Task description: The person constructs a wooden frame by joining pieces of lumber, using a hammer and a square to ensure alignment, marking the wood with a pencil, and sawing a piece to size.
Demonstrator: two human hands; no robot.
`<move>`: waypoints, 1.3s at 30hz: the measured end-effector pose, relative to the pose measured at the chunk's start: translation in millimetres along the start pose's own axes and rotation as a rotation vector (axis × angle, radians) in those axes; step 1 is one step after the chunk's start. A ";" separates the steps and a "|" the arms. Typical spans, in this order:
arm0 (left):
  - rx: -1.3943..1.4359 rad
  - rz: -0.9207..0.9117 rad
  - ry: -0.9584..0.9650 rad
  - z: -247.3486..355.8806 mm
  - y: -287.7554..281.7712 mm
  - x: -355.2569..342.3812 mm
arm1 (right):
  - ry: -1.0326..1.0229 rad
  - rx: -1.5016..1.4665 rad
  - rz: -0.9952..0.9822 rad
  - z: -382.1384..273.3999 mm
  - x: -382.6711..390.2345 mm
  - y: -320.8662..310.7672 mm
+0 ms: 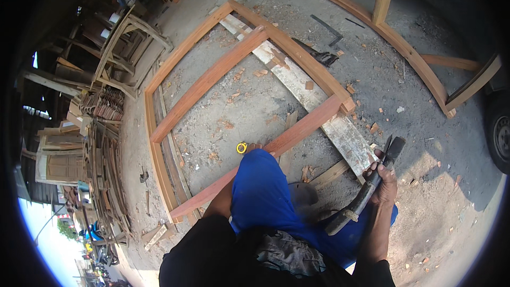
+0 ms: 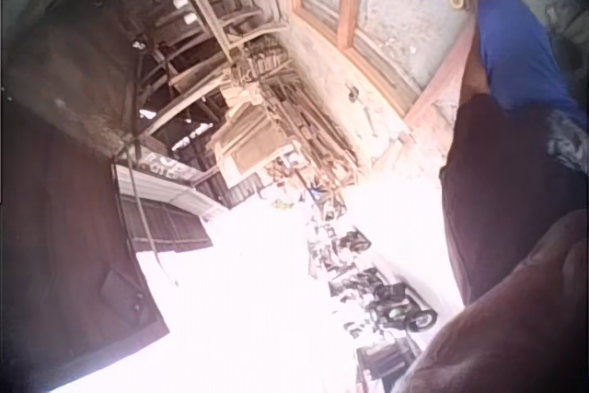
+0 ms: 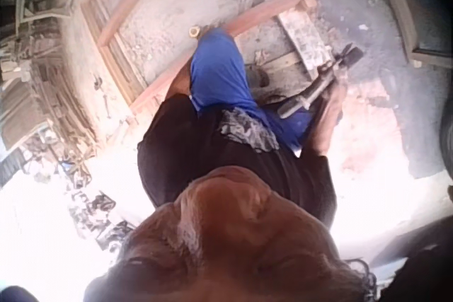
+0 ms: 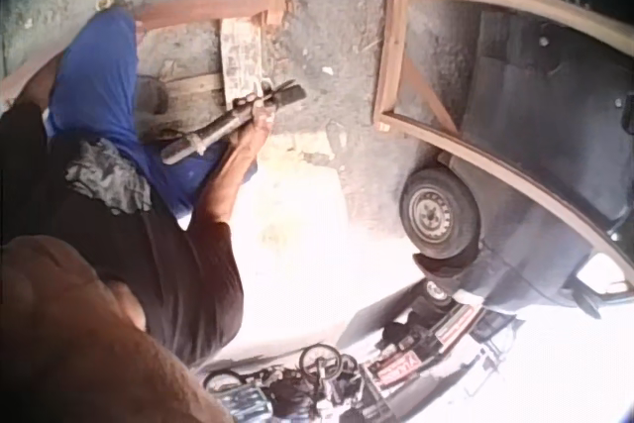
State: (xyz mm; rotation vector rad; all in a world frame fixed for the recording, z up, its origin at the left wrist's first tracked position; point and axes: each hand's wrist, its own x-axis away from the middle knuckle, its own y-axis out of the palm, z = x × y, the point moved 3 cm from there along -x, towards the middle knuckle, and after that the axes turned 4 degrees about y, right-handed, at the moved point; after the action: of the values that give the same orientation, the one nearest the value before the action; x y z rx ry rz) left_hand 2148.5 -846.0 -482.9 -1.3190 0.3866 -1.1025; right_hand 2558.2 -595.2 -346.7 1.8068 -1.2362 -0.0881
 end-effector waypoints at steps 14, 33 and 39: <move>0.046 -0.162 -0.097 -11.6 8.1 -6.8 | 0.202 0.088 0.016 36.7 -65.9 42.6; 0.118 -0.191 -0.040 -23.4 -3.5 -14.3 | 0.248 0.546 0.154 82.6 -122.3 23.4; 0.012 -0.084 0.267 -4.5 -2.9 -33.5 | 0.000 0.650 0.266 103.2 -131.1 36.5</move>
State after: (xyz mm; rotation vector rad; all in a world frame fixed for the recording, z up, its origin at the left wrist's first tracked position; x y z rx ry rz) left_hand 2127.8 -821.1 -493.0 -1.1887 0.5241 -1.3559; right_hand 2415.0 -562.9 -433.9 2.1479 -1.6142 0.5190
